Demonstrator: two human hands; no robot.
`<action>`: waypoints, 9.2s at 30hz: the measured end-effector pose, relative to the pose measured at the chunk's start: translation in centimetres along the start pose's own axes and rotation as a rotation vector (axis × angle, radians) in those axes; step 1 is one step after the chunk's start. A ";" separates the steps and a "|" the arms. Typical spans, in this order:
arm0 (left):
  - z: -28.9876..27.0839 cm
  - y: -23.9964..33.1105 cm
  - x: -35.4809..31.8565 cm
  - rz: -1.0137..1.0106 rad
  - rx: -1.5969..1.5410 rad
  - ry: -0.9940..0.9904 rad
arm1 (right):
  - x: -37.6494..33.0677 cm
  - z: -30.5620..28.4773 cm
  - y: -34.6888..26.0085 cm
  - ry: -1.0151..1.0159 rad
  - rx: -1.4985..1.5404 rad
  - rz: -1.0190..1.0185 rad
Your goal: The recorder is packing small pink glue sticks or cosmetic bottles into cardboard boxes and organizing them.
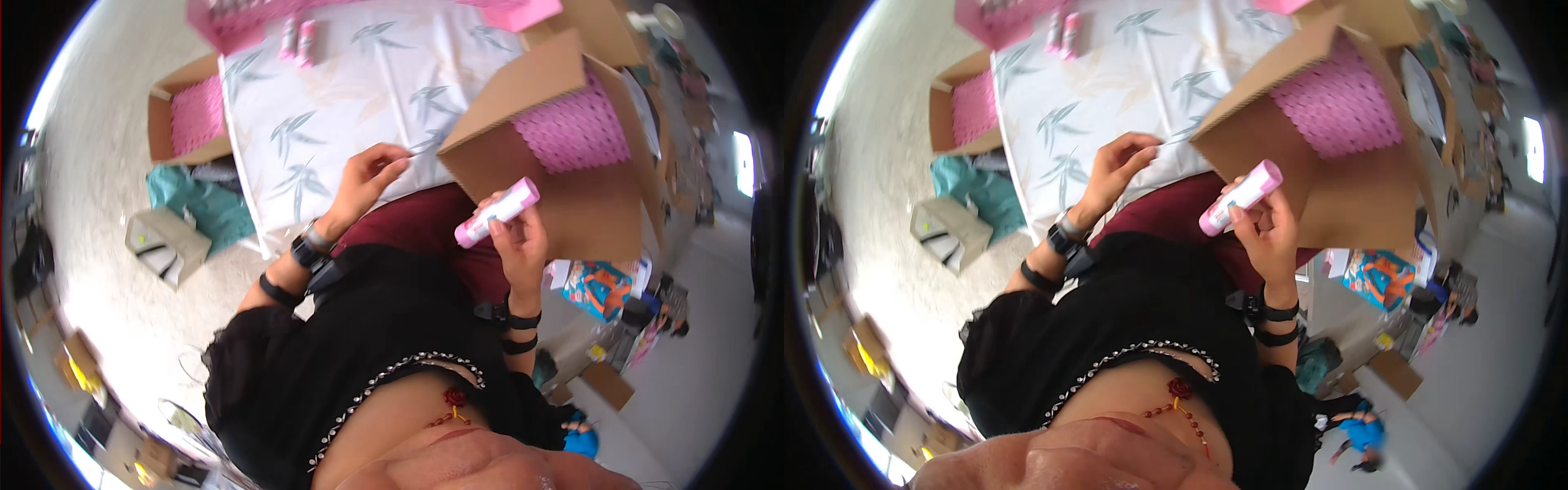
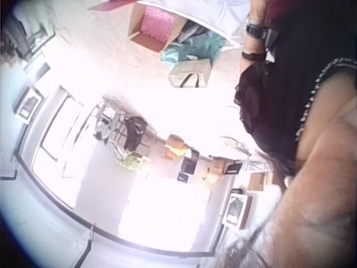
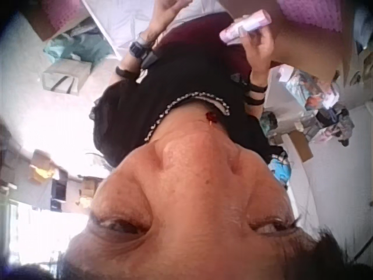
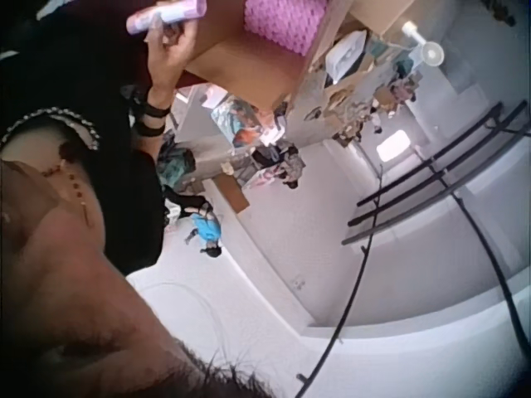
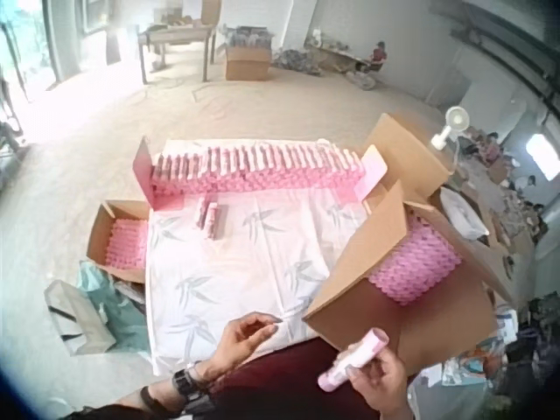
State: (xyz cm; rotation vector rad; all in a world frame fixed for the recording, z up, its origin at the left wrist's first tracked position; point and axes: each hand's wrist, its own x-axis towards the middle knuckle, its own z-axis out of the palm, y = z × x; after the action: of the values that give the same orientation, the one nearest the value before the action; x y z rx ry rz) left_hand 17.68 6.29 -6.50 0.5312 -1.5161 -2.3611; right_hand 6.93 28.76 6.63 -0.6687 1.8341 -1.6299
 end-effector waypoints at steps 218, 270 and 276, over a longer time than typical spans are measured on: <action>10.7 8.5 1.6 0.162 -0.518 -0.123 | 1.8 1.4 -0.6 0.058 0.429 -0.270; 13.3 10.1 0.1 0.430 0.144 -0.209 | 2.8 -2.9 -4.7 0.557 -0.131 -0.641; 13.4 10.3 0.2 0.448 0.191 -0.162 | 2.9 -2.0 -4.6 0.517 -0.318 -0.771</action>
State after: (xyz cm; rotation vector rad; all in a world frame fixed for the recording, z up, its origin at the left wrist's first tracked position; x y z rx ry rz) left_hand 11.87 12.85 8.01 0.0259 -1.7274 -1.9643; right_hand 3.36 27.52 11.10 -1.3134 2.4207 -2.1537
